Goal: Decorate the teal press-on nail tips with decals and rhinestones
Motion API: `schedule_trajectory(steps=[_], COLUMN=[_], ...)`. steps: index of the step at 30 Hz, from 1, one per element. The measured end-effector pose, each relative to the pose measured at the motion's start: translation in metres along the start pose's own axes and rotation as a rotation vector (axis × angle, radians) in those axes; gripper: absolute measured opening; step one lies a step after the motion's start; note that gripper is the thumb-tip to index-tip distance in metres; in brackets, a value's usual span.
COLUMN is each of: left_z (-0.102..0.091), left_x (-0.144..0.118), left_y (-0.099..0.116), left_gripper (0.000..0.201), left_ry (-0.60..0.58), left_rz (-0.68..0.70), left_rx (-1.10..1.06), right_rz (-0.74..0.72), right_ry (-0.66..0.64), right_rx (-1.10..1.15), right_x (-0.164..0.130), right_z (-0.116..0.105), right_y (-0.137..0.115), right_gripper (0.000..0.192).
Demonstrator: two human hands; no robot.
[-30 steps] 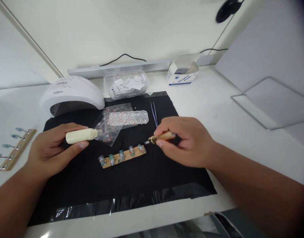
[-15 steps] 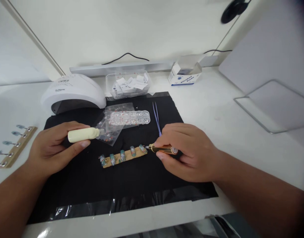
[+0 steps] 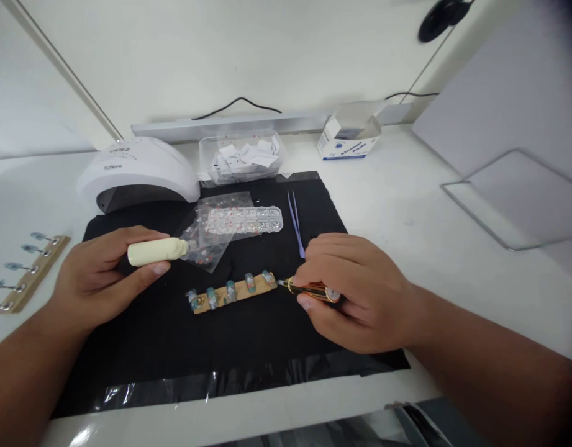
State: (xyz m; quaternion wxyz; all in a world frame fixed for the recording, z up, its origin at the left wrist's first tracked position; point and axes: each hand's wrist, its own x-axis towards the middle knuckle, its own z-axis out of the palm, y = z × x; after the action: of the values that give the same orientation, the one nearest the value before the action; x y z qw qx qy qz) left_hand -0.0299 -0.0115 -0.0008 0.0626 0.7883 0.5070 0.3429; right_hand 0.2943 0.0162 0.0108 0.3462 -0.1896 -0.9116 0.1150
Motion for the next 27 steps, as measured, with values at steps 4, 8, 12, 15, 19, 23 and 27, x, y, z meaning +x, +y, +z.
schedule_trajectory(steps=[4, 8, 12, 15, 19, 23, 27], left_z=[-0.0007, -0.0008, 0.0001, 0.0006, 0.0002, 0.0001, 0.0006], left_x=[-0.0001, -0.0002, 0.0012, 0.0013, -0.0005, -0.0002, 0.0018], left_y=[-0.0008, -0.0005, 0.0014, 0.0028, 0.0037, 0.0022, -0.0003], left_gripper=[0.018, 0.018, 0.017, 0.018, 0.018, 0.018, 0.017], left_ry=[-0.009, 0.0, -0.007, 0.009, 0.012, 0.012, -0.003], left_rz=[-0.004, -0.025, -0.041, -0.054, -0.093, -0.066, -0.023], left_rx=[0.013, 0.023, 0.009, 0.014, -0.003, 0.004, 0.023], right_rz=[0.002, -0.002, -0.004, -0.003, 0.02, 0.068, 0.044], right_ry=[0.028, 0.029, -0.013, -0.02, 0.047, 0.093, 0.056], right_rx=[-0.018, -0.007, 0.004, -0.003, -0.012, -0.043, -0.013], right_x=[0.0002, 0.0, -0.0005, -0.0007, -0.001, -0.0017, -0.0024], right_z=[0.0042, 0.0066, 0.0052, 0.0042, 0.0039, 0.0039, 0.0042], right_y=[-0.0003, -0.0022, -0.0042, -0.0045, -0.0044, -0.004, -0.0021], right_gripper=[0.01, 0.008, 0.009, 0.011, 0.011, 0.011, 0.011])
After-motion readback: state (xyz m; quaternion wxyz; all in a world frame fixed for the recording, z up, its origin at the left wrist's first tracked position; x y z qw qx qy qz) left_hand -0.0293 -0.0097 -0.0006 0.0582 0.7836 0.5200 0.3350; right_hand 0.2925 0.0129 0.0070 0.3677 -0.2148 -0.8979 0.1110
